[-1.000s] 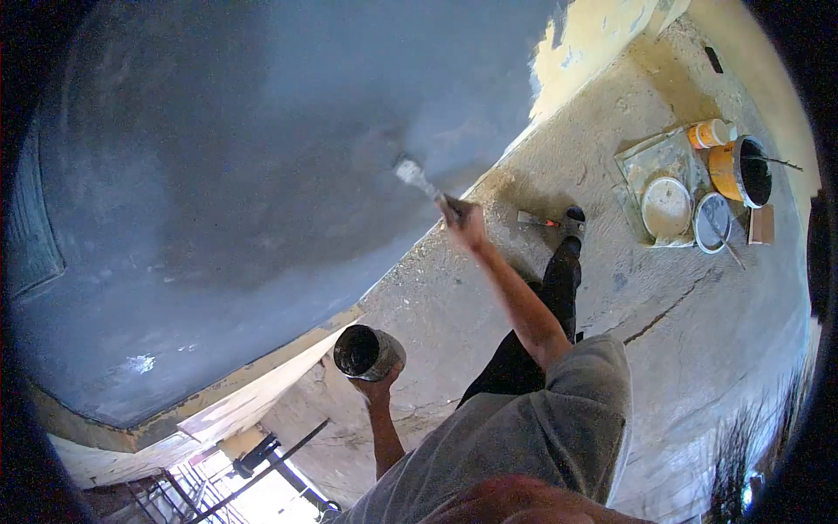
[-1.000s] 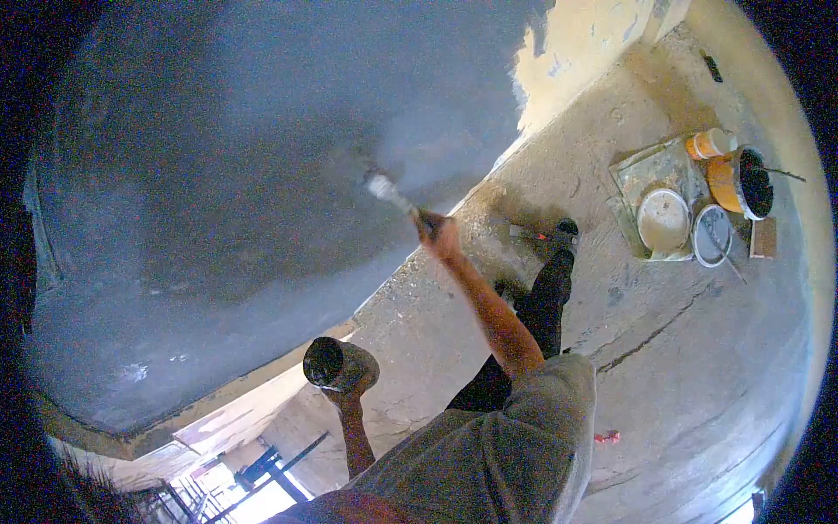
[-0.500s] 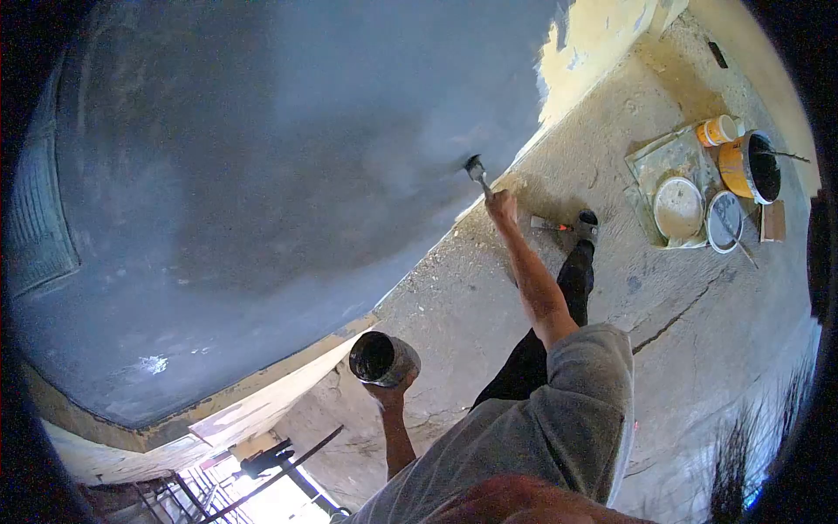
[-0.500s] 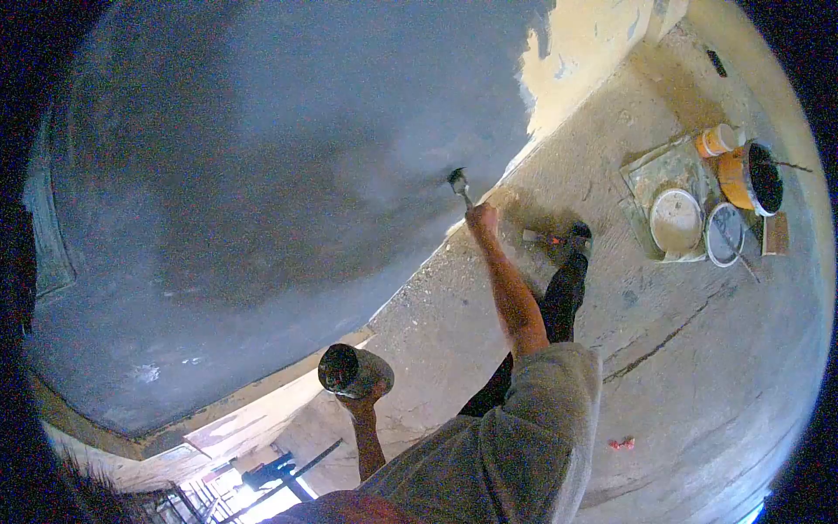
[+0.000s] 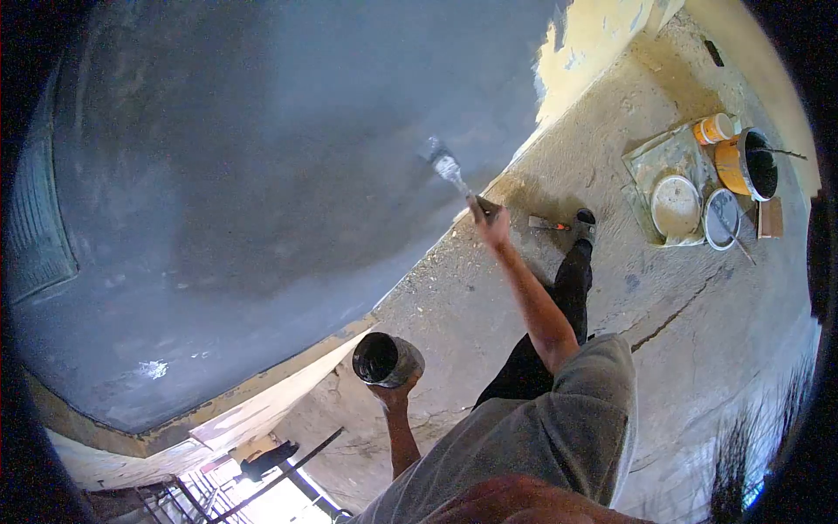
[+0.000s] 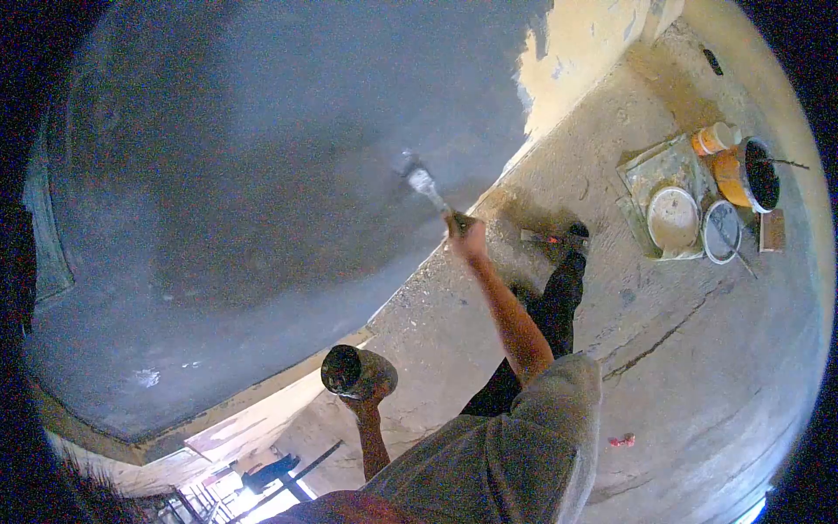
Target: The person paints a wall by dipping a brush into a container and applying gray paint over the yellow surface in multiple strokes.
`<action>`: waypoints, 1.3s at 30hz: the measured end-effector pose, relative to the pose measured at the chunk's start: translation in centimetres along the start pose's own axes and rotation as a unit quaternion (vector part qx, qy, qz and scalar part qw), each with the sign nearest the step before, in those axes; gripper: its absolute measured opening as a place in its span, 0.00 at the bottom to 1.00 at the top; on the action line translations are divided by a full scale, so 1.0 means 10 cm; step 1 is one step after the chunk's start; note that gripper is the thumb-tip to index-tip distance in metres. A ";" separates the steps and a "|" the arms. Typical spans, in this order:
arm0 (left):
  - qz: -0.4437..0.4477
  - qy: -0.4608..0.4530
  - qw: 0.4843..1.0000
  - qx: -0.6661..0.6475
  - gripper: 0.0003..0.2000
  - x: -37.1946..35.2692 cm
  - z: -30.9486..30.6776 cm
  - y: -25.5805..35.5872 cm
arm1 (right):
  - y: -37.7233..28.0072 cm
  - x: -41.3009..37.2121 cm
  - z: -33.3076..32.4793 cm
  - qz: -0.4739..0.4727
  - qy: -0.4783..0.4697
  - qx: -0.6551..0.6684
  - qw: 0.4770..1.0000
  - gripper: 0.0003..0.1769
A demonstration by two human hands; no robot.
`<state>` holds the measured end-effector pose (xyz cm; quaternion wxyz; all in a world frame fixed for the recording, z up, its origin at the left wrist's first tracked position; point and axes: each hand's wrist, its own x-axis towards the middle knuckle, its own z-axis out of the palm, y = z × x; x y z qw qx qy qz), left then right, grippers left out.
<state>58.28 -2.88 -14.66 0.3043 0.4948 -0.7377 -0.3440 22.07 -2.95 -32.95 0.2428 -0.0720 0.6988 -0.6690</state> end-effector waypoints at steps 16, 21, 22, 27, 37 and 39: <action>0.061 -0.046 0.994 0.076 0.55 -0.15 -0.03 -0.06 | 0.64 0.63 -0.35 0.032 0.040 -0.177 0.983 0.21; -0.011 -0.024 1.000 0.003 0.59 -0.06 0.18 0.10 | -0.38 0.09 -0.50 -0.129 0.002 -0.046 0.991 0.15; 0.020 -0.019 1.000 -0.009 0.59 -0.07 0.20 0.18 | -0.38 0.06 -0.48 -0.125 0.001 -0.046 0.991 0.15; 0.043 -0.002 0.999 -0.014 0.53 -0.03 0.17 -0.05 | -0.12 0.38 -0.36 -0.174 0.006 0.011 0.985 0.15; -0.004 -0.028 0.999 -0.036 0.44 0.03 0.28 -0.06 | 1.07 0.89 -0.26 -0.006 0.030 -0.047 0.998 0.15; 0.009 -0.039 0.999 -0.020 0.46 0.08 0.42 -0.03 | 1.20 0.96 -0.40 0.099 0.005 -0.078 0.992 0.18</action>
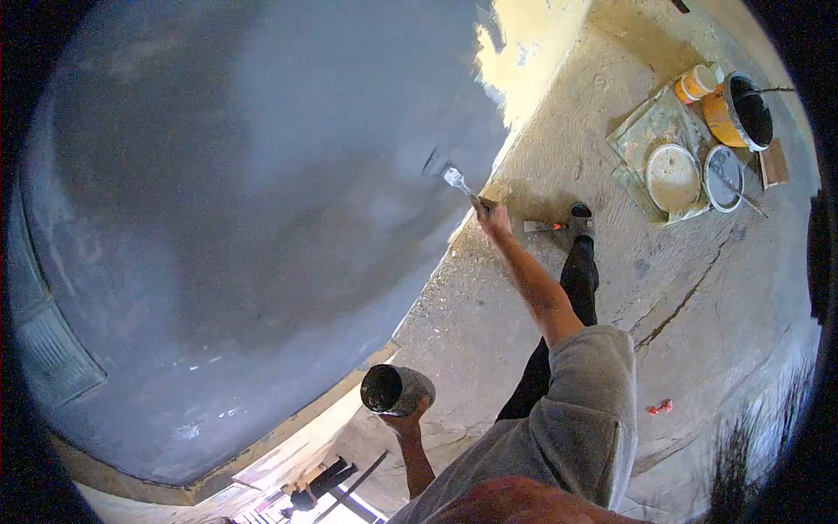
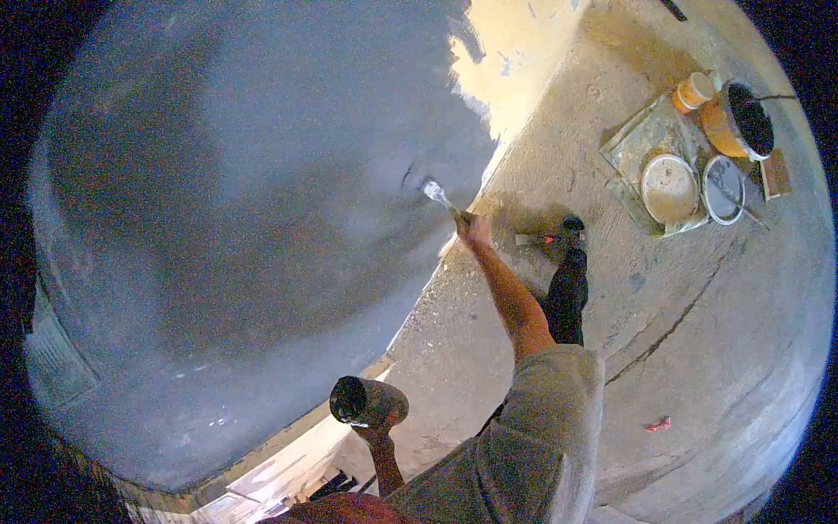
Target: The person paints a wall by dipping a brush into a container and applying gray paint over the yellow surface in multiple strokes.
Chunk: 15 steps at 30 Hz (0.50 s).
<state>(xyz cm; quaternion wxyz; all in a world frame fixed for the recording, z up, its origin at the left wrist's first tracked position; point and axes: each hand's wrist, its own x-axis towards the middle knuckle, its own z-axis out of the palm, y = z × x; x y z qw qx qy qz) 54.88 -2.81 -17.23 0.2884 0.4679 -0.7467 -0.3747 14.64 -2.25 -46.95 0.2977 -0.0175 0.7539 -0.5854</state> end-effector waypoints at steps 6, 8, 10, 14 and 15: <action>0.016 -0.035 0.998 0.056 0.51 -0.05 0.26 0.22 | 0.27 0.23 -0.15 0.119 0.073 -0.081 0.987 0.19; 0.021 -0.046 0.996 0.067 0.53 -0.10 0.32 0.31 | 0.11 0.30 -0.26 0.143 0.059 -0.115 0.981 0.17; -0.010 -0.040 0.996 0.073 0.53 -0.03 0.23 0.22 | -0.02 0.27 -0.28 0.138 0.074 -0.120 0.980 0.17; -0.090 -0.032 0.995 -0.009 0.57 -0.02 0.50 0.60 | -0.07 0.16 -0.22 0.052 0.052 -0.156 0.985 0.16; -0.088 -0.034 0.995 -0.013 0.57 -0.01 0.51 0.62 | -0.19 0.10 -0.25 0.022 0.009 -0.148 0.989 0.16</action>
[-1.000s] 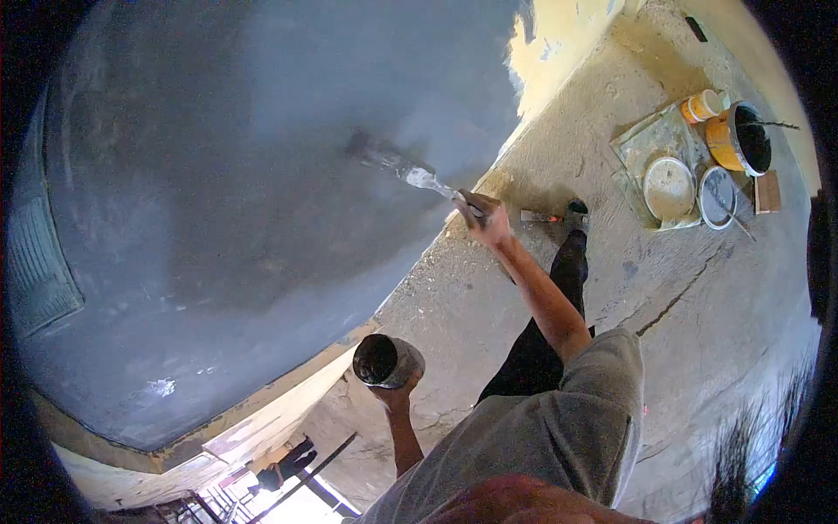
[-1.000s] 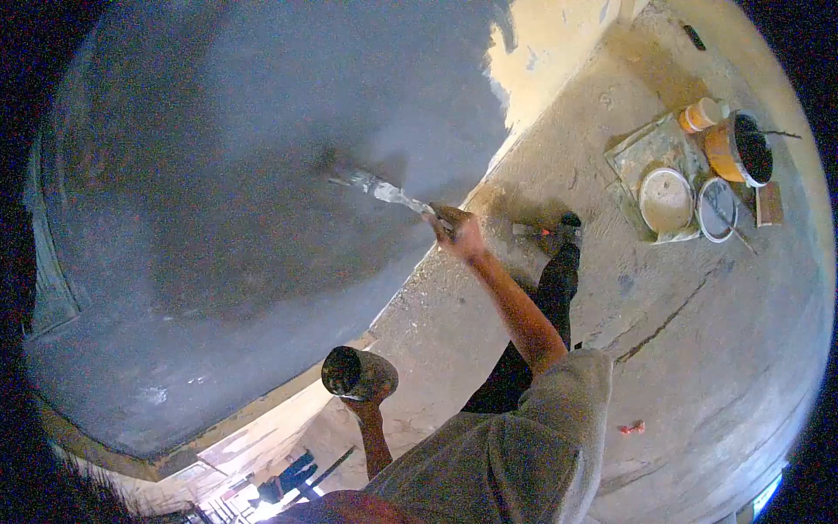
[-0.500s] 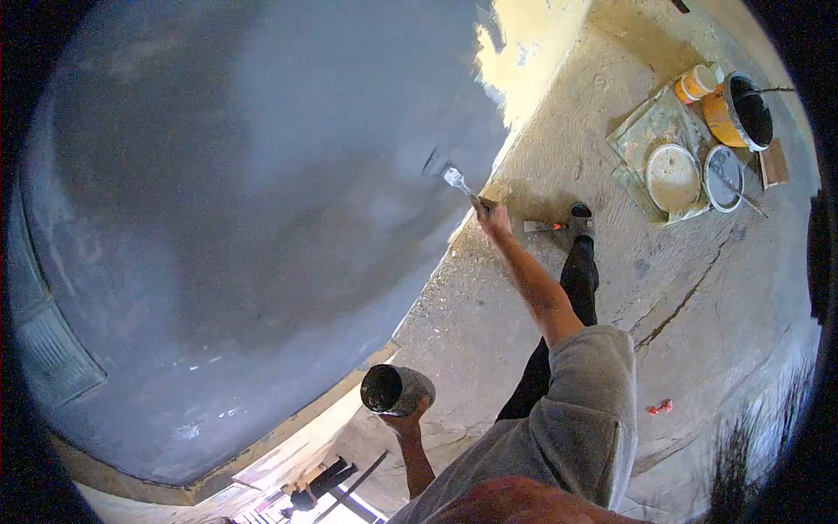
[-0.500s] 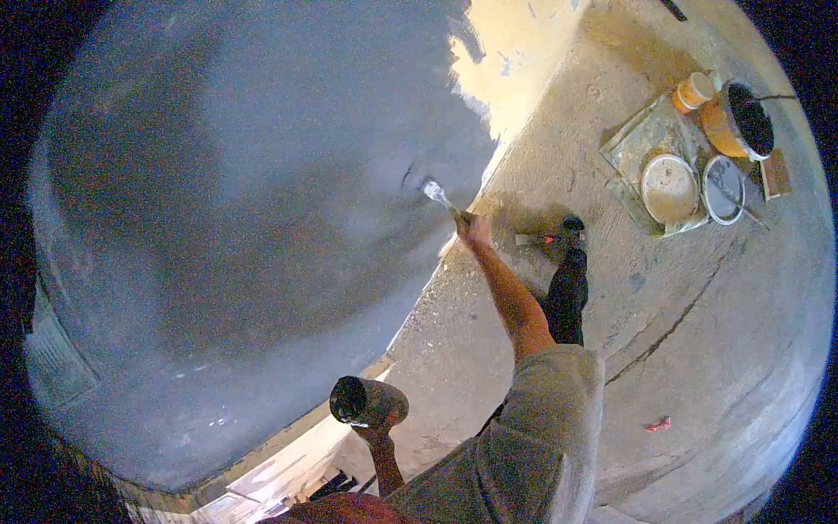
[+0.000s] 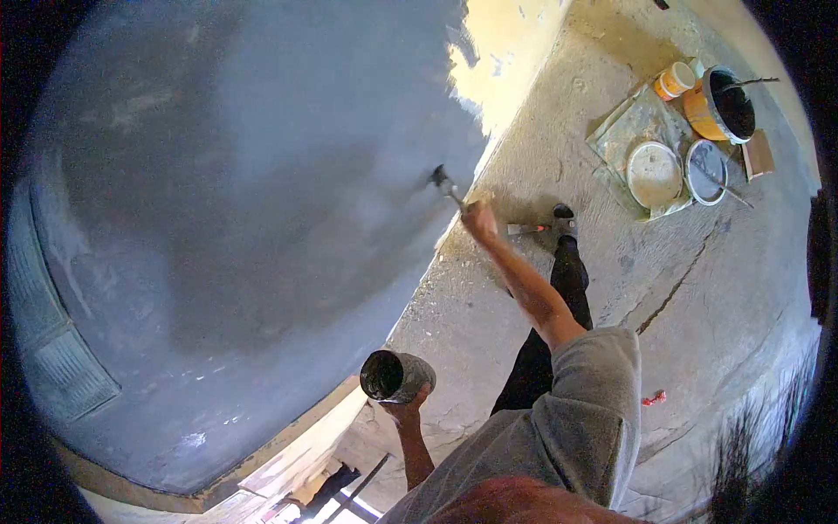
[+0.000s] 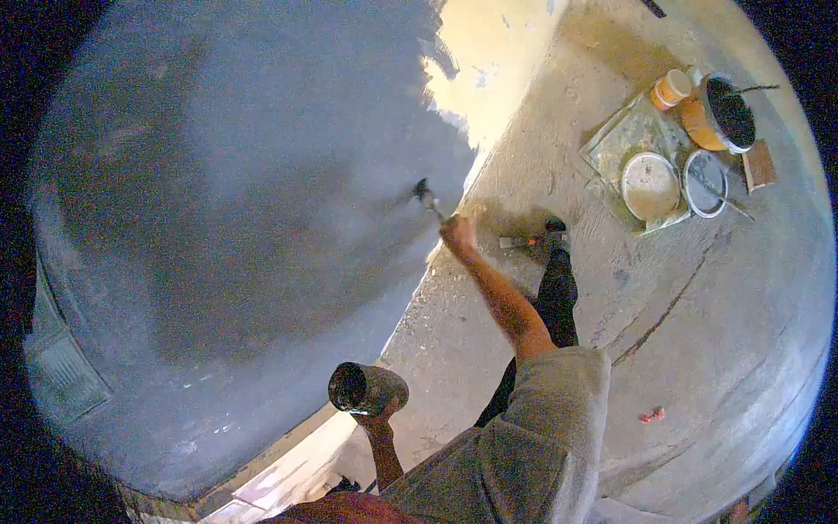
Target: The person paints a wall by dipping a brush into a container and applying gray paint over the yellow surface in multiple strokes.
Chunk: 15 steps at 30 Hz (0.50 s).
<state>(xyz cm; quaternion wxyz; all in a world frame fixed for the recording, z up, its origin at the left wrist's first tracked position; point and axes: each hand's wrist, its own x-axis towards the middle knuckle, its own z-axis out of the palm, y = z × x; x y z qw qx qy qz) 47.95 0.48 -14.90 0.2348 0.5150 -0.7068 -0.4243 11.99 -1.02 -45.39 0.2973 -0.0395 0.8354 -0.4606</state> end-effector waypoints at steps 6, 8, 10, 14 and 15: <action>0.016 -0.008 1.000 0.009 0.58 0.01 0.19 0.40 | -0.82 -0.89 -0.66 -0.161 0.043 0.159 0.973 0.16; 0.037 0.002 0.999 0.027 0.58 -0.01 0.11 0.30 | -0.77 -0.99 -0.63 -0.156 0.061 0.223 0.960 0.15; 0.033 -0.005 0.999 0.026 0.57 -0.01 0.07 0.21 | -0.69 -0.96 -0.62 -0.152 0.083 0.286 0.942 0.15; 0.062 -0.023 0.998 -0.007 0.54 0.03 0.15 0.18 | -0.36 -0.32 -0.04 -0.156 0.090 0.250 0.951 0.16; 0.076 -0.038 0.996 0.004 0.52 0.13 0.08 0.01 | -0.30 -0.16 0.02 -0.131 0.079 0.250 0.956 0.17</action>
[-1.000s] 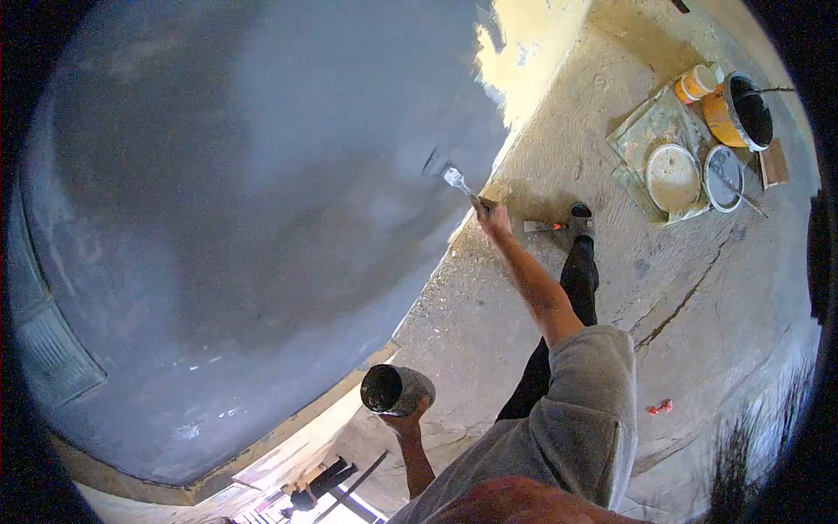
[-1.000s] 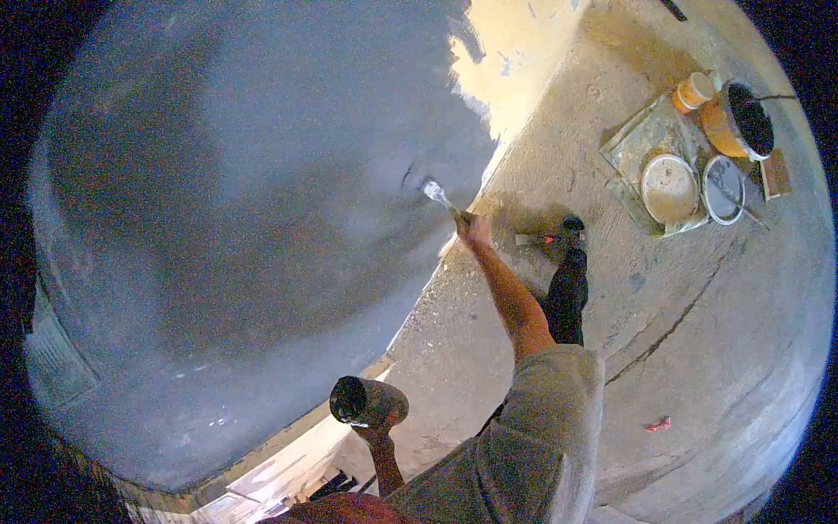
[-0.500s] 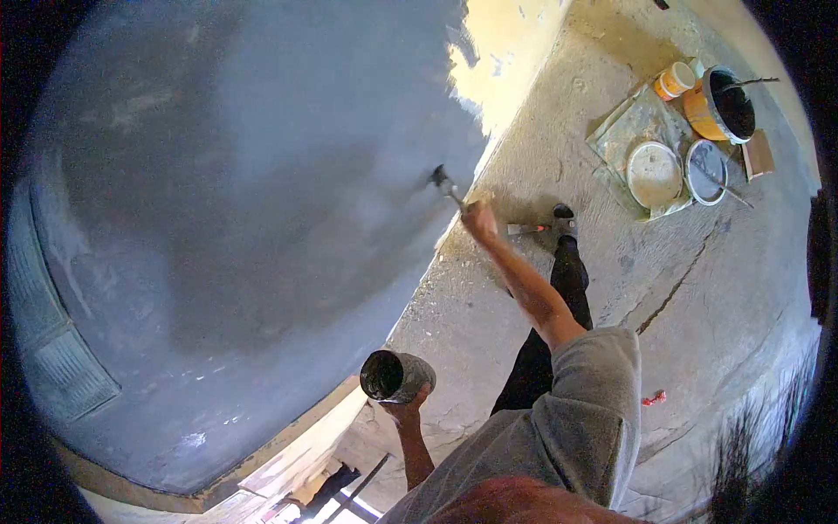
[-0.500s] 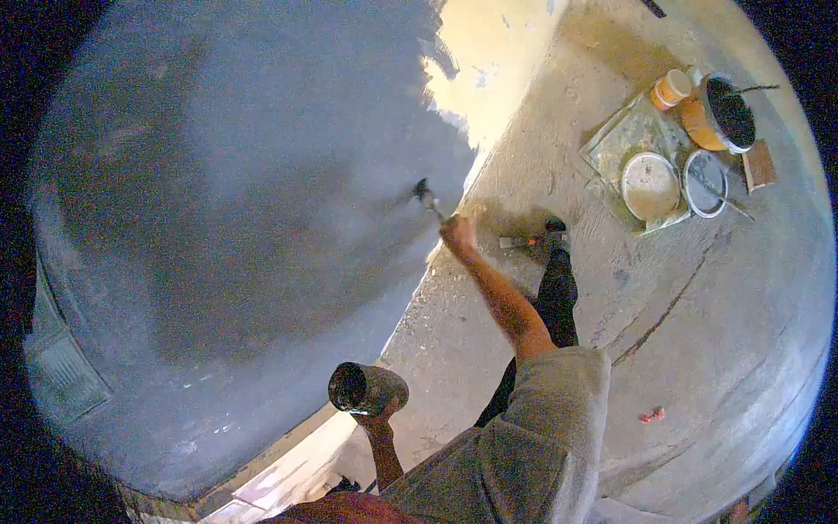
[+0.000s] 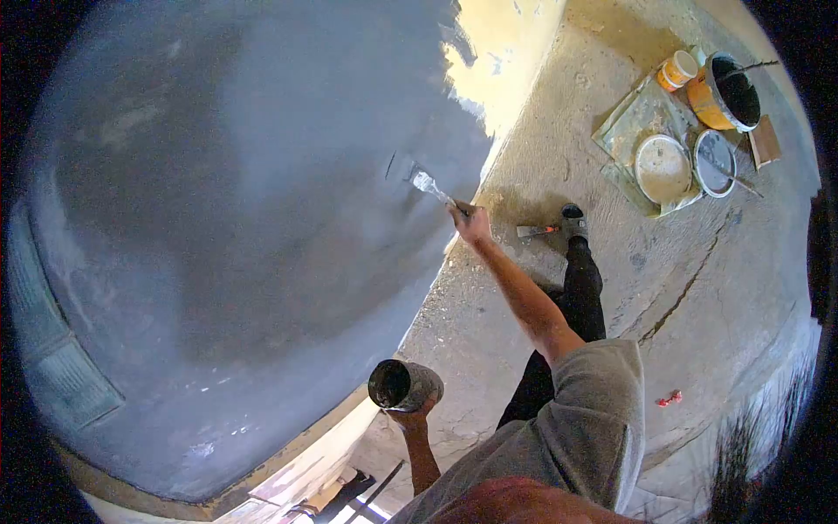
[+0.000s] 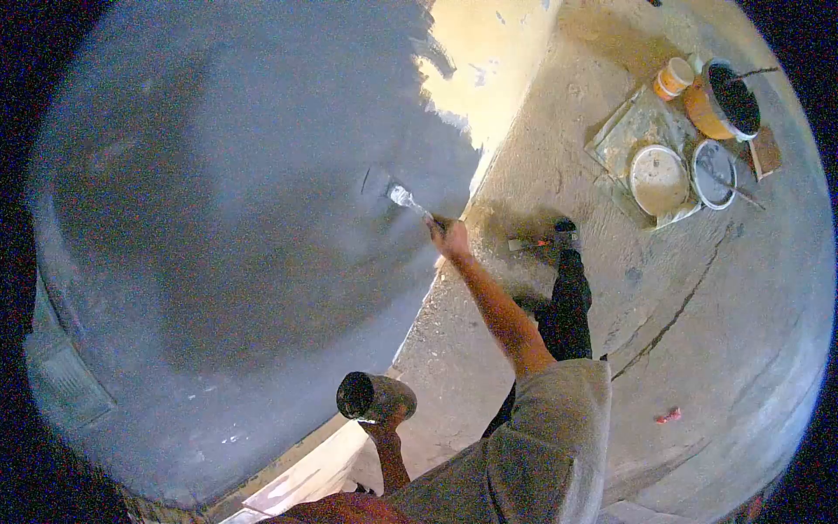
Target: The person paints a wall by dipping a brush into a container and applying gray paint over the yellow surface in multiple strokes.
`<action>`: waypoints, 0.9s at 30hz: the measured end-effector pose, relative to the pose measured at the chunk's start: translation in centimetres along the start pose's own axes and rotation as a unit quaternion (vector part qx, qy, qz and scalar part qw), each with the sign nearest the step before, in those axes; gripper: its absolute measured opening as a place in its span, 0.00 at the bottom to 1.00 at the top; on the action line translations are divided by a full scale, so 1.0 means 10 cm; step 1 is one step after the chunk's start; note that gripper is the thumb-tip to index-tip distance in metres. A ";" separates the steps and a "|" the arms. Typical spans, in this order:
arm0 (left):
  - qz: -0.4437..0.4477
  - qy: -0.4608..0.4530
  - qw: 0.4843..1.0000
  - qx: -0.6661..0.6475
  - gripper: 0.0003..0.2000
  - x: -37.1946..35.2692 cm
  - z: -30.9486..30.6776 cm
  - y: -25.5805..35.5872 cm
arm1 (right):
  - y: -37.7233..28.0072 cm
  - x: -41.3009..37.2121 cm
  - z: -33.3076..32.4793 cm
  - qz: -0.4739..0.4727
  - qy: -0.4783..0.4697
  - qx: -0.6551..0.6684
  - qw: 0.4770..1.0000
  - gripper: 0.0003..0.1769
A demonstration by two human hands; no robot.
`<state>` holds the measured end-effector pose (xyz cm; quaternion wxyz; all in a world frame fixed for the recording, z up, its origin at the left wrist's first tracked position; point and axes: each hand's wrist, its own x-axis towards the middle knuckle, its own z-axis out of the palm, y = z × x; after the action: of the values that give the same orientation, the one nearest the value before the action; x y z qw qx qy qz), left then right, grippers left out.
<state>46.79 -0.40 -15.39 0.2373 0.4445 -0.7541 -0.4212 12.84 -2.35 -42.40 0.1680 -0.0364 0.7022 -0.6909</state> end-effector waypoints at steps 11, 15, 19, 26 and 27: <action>-0.062 -0.042 0.995 0.069 0.56 -0.10 0.27 0.06 | 0.81 0.38 -0.31 0.137 0.006 -0.174 0.975 0.23; -0.085 -0.029 0.994 0.064 0.57 -0.14 0.22 0.02 | 0.70 0.47 -0.41 0.222 0.057 -0.220 0.948 0.15; -0.074 -0.037 0.994 0.078 0.56 -0.09 0.07 -0.04 | 0.32 0.62 -0.39 0.149 0.034 -0.265 0.952 0.19; -0.126 -0.067 0.982 -0.126 0.49 0.05 -0.03 -0.45 | -1.62 0.04 -0.85 -0.020 -0.037 -0.060 0.997 0.19; -0.065 -0.082 0.994 -0.018 0.48 0.05 0.00 -0.37 | -1.60 -0.01 -0.80 -0.015 -0.040 -0.062 0.997 0.19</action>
<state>48.28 -1.71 -18.53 0.1550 0.4519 -0.7327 -0.4846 7.78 4.67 -26.79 0.1829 -0.0848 0.7360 -0.6463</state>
